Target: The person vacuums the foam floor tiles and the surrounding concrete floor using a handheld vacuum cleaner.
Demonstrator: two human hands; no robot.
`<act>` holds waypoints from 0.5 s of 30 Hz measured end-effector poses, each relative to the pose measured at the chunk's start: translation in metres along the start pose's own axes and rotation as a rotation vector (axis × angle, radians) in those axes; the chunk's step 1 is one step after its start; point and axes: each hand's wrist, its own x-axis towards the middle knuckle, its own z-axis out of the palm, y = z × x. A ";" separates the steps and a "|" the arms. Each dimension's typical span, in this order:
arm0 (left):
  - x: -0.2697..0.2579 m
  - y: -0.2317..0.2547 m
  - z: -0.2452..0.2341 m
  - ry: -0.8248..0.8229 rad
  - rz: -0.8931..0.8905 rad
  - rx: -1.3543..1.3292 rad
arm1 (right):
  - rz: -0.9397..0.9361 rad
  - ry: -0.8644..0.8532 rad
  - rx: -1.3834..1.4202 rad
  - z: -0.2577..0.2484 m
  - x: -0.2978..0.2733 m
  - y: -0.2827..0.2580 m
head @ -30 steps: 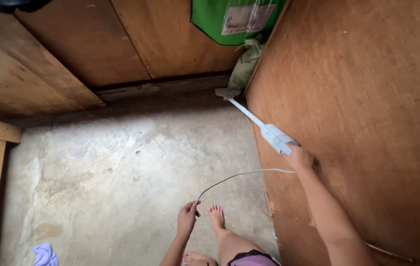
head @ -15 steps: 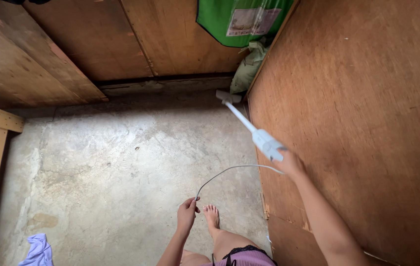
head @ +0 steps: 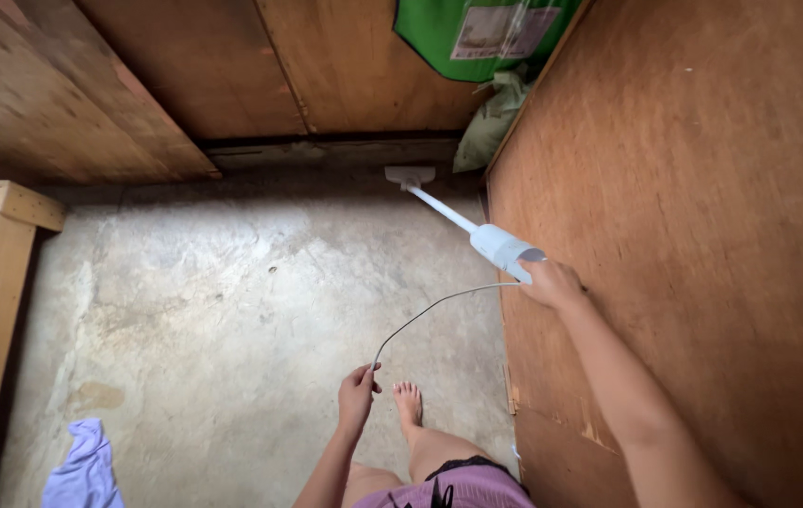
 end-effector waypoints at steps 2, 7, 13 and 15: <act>0.006 0.003 -0.001 0.013 -0.010 -0.031 | -0.037 -0.013 -0.001 0.003 -0.017 -0.006; -0.005 -0.003 -0.001 0.044 -0.073 -0.077 | -0.046 0.022 -0.038 -0.008 -0.016 -0.023; 0.005 -0.005 0.010 0.040 -0.047 -0.127 | -0.106 -0.012 0.003 -0.029 -0.007 -0.033; 0.008 0.001 0.014 0.067 -0.086 -0.116 | -0.224 0.025 -0.034 -0.024 -0.009 -0.043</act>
